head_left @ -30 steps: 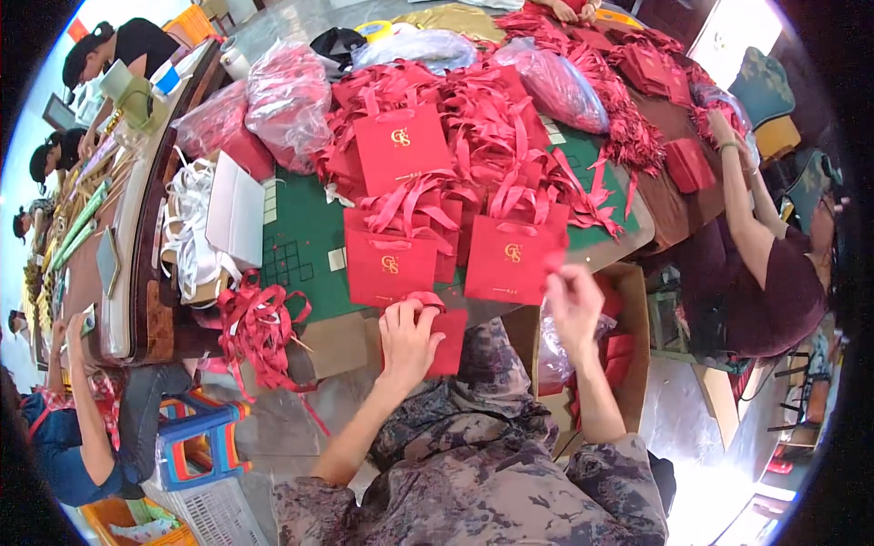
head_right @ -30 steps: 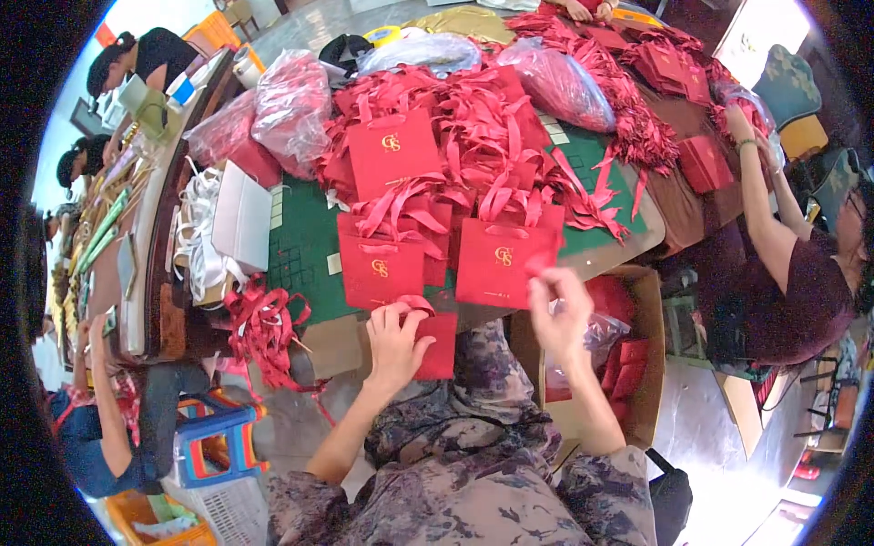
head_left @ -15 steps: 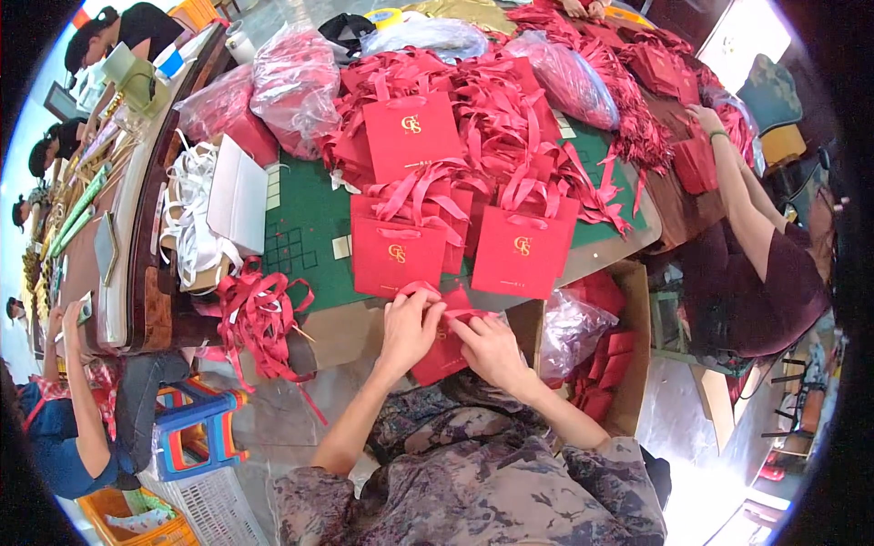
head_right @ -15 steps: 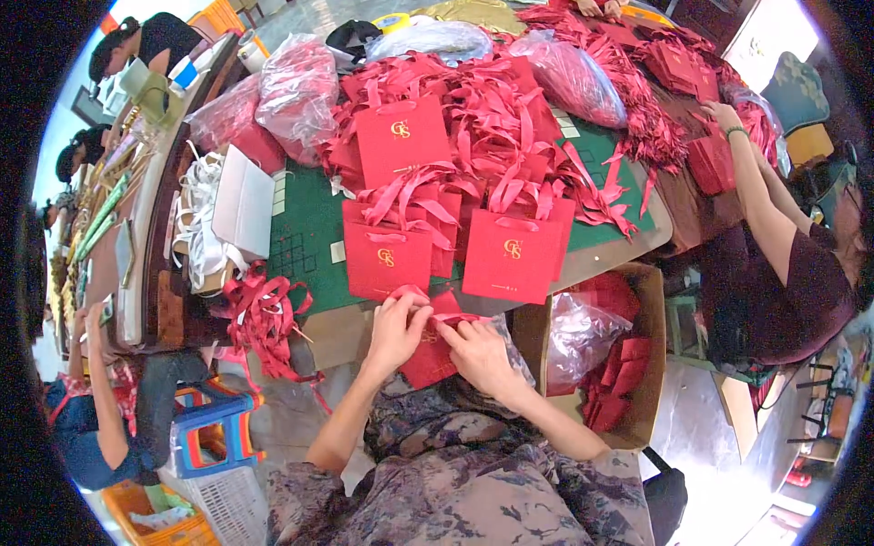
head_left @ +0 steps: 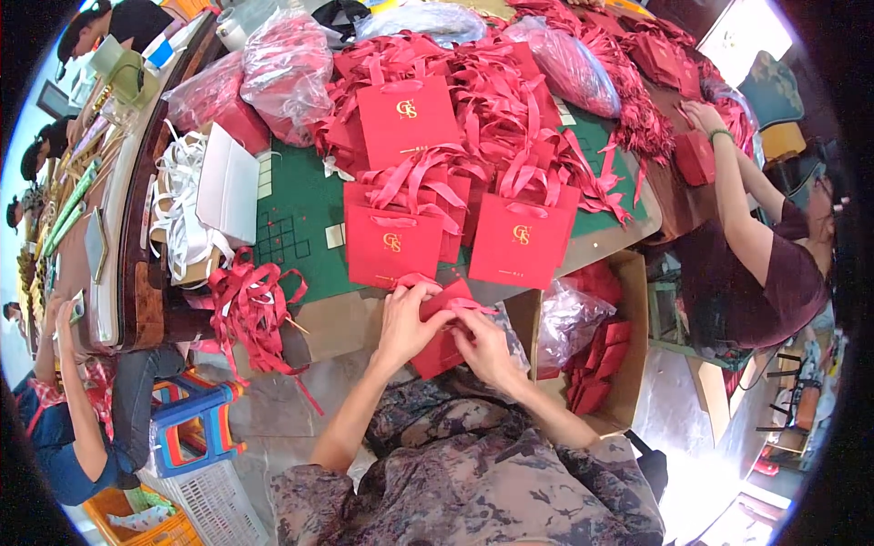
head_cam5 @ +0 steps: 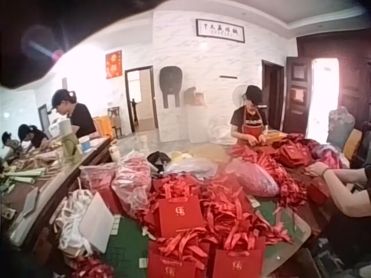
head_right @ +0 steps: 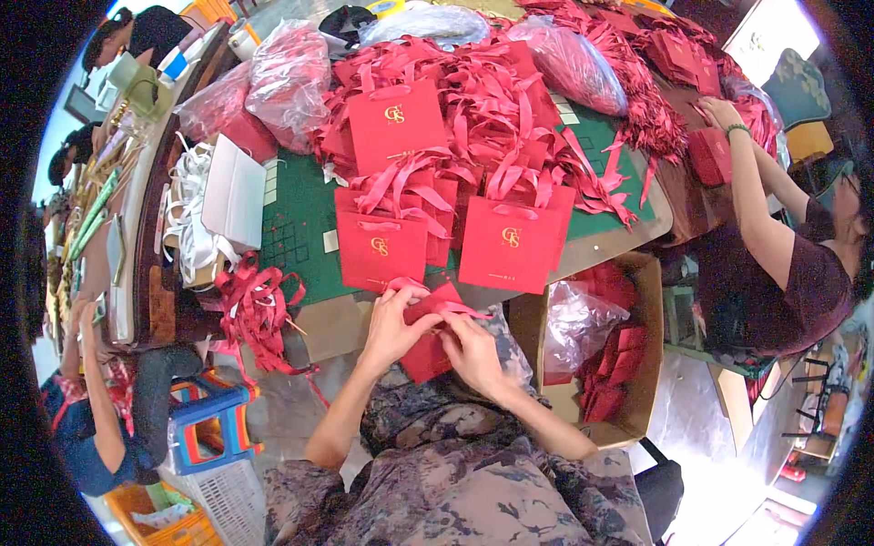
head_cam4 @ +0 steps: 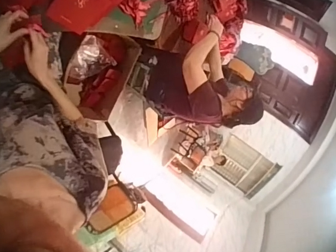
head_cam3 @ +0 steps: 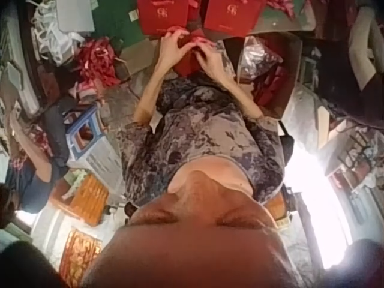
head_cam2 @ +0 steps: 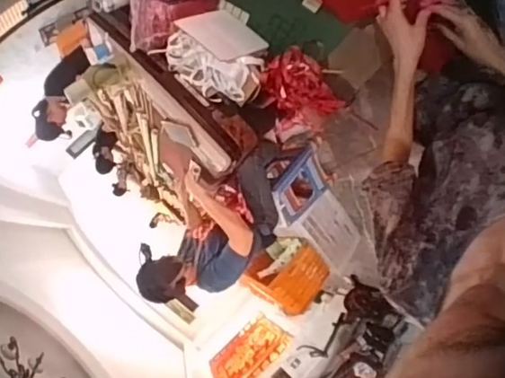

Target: The person attaches ribbon handles to small gift bags by threading and tying the ribbons through each bag by hand.

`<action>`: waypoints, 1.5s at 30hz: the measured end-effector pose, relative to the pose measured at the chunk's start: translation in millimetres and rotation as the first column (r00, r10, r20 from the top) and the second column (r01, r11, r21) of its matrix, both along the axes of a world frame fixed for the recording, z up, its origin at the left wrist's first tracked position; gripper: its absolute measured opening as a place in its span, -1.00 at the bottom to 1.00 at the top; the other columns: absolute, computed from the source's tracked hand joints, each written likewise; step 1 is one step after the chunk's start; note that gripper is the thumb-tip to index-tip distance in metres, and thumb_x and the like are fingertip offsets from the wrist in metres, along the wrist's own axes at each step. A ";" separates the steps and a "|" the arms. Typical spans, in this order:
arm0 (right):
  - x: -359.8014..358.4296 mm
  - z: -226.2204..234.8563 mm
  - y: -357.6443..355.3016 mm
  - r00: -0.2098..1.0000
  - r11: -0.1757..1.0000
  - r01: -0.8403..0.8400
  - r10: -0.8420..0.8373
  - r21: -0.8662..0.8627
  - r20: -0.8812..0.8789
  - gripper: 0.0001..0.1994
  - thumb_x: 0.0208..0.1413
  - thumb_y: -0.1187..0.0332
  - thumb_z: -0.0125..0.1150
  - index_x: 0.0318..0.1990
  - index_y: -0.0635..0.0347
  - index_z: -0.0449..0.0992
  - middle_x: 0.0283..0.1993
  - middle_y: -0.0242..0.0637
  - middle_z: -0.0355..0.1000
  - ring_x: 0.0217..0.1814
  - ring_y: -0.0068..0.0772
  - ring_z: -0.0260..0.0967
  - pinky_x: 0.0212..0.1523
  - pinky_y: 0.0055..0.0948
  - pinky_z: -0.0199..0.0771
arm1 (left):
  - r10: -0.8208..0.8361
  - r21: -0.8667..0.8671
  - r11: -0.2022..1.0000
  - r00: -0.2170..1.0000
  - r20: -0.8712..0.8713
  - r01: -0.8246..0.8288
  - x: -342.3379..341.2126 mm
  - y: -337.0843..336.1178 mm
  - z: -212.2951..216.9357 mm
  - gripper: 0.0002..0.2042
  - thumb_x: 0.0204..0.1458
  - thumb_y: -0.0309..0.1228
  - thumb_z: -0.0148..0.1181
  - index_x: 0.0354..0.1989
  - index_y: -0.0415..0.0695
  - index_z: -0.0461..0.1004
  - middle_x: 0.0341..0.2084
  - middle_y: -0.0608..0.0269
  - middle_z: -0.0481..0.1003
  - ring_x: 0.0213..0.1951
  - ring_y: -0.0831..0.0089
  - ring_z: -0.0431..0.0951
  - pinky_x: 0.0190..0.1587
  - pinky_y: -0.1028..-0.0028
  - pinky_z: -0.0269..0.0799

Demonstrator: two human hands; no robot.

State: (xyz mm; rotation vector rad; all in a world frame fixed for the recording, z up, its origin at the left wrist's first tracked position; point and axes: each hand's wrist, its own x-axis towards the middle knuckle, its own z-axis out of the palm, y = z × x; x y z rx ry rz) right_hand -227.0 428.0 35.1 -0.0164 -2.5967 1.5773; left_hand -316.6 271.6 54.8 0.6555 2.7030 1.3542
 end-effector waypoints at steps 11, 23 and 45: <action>-9.5 3.4 17.0 0.868 0.480 0.462 -0.073 -0.746 0.491 -0.70 0.38 0.23 0.07 0.05 0.28 0.48 -0.06 -0.22 0.55 -0.06 -0.41 0.55 -0.10 -0.42 0.62 | -0.076 -0.048 0.996 0.997 0.024 0.077 6.8 -3.9 2.8 -0.77 -0.12 -0.44 0.43 -0.26 -0.09 0.57 -0.38 0.23 0.58 -0.29 0.24 0.54 -0.21 0.27 0.37; -22.4 24.3 33.5 0.966 0.509 0.254 -0.169 -0.823 0.194 -0.82 0.41 0.32 0.00 -0.07 0.23 0.45 -0.37 -0.44 0.38 -0.31 -0.64 0.31 -0.17 -0.53 0.40 | -0.113 -0.043 0.992 0.992 0.063 0.115 5.9 1.1 3.2 -0.78 -0.10 -0.44 0.38 -0.23 -0.09 0.55 -0.38 0.26 0.63 -0.21 0.22 0.53 -0.10 0.23 0.30; -9.4 3.0 -1.4 0.934 0.934 0.355 -0.353 -0.039 0.047 -0.87 0.09 0.37 0.32 -0.39 0.18 0.50 -0.67 -0.17 0.36 -0.69 -0.34 0.36 -0.59 -0.35 0.34 | -0.061 0.005 0.998 0.997 0.051 0.061 13.0 16.6 9.3 -0.87 -0.01 -0.51 0.29 -0.26 -0.14 0.55 -0.37 0.17 0.60 -0.28 0.26 0.62 -0.15 0.29 0.39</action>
